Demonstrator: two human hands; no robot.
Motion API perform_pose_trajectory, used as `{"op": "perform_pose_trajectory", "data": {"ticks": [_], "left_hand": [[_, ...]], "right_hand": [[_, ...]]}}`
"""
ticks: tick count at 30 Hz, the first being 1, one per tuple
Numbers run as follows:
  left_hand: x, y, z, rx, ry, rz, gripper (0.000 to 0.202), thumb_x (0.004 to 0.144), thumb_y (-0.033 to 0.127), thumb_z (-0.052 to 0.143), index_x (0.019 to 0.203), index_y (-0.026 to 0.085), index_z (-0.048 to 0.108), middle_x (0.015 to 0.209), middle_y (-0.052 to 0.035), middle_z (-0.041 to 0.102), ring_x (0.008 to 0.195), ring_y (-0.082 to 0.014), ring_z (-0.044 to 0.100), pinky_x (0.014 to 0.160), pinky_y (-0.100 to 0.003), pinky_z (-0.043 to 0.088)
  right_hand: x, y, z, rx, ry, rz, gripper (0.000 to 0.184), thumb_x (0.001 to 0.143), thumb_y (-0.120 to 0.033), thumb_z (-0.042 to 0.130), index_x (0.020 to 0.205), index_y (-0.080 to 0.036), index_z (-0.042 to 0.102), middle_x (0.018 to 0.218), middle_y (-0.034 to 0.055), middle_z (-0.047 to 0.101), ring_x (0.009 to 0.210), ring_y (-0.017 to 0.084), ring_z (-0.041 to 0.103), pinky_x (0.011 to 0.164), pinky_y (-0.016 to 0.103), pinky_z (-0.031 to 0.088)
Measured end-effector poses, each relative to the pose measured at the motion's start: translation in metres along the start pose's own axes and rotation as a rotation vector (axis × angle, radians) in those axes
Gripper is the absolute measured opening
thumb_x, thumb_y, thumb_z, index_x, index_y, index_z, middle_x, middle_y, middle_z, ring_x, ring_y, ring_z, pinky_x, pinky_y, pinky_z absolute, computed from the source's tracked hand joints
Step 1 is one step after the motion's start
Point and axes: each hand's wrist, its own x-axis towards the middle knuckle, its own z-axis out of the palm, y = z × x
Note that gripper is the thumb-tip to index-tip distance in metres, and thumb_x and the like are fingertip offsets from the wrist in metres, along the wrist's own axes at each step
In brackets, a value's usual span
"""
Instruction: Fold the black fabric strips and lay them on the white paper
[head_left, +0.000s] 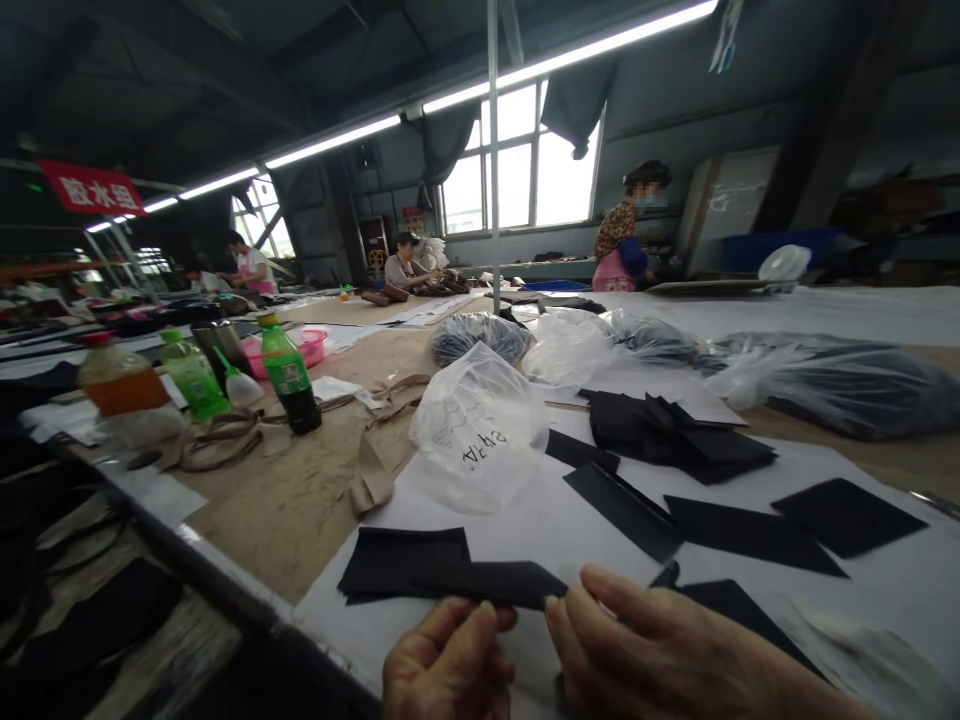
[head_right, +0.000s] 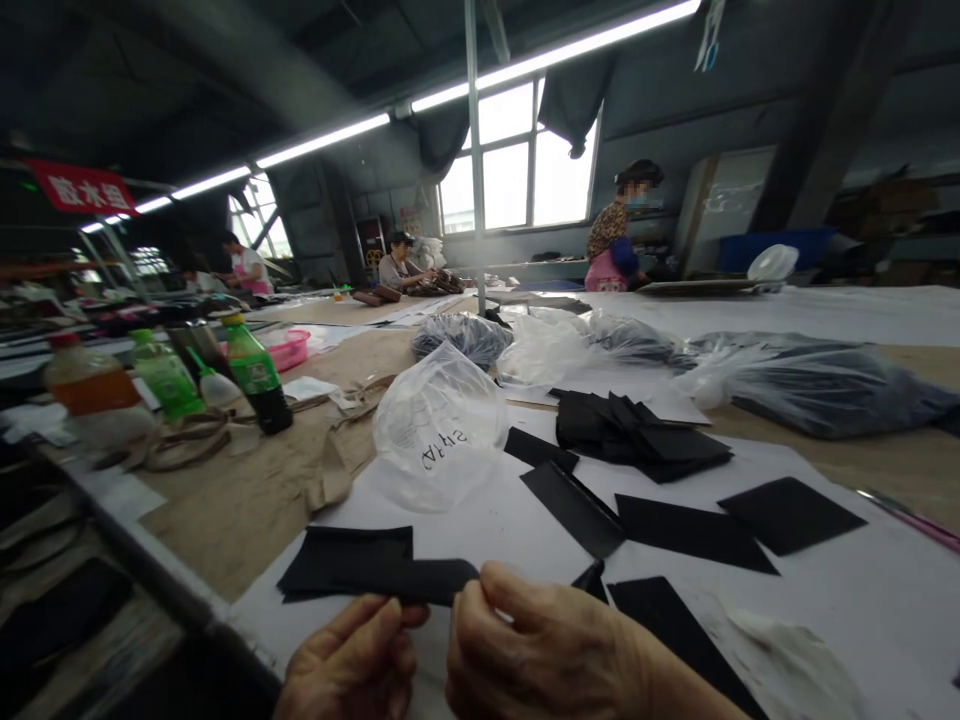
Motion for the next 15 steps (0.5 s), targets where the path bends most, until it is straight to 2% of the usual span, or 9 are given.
{"op": "perform_pose_trajectory", "data": {"ticks": [5,8,11,15], "left_hand": [[0.008,-0.002,0.002,-0.057,0.110,0.113,0.035,0.043,0.037,0.081,0.049,0.011,0.058,0.038,0.0007,0.052,0.033,-0.0059,0.044,0.033,-0.016,0.032],[0.014,0.000,0.001,-0.085,0.157,0.171,0.031,0.046,0.031,0.080,0.048,0.012,0.055,0.041,0.0008,0.054,0.035,-0.0065,0.045,0.034,-0.017,0.034],[0.018,0.007,-0.007,-0.109,0.190,0.225,0.031,0.045,0.029,0.079,0.048,0.015,0.052,0.040,0.0039,0.051,0.037,-0.0066,0.046,0.036,-0.017,0.036],[0.023,0.015,-0.022,-0.114,0.180,0.288,0.033,0.044,0.030,0.079,0.047,0.016,0.050,0.038,0.0065,0.045,0.038,-0.0062,0.044,0.040,-0.017,0.038]], "right_hand": [[0.001,0.004,0.009,0.061,-0.035,-0.091,0.048,0.085,-0.002,0.019,0.077,-0.018,0.064,0.075,0.0040,0.063,0.078,0.018,0.055,0.068,0.033,0.045],[0.006,0.007,0.009,0.110,-0.076,-0.059,0.052,0.087,-0.003,0.015,0.076,-0.018,0.063,0.074,0.0048,0.062,0.075,0.017,0.055,0.061,0.031,0.044],[0.007,0.009,0.008,0.235,-0.099,0.124,0.046,0.092,-0.010,0.017,0.084,-0.016,0.061,0.083,0.0057,0.064,0.073,0.016,0.055,0.062,0.030,0.045],[-0.001,0.016,0.023,0.358,0.024,0.560,0.026,0.091,-0.013,0.031,0.092,-0.015,0.058,0.080,0.0049,0.062,0.072,0.015,0.057,0.066,0.026,0.047]]}}
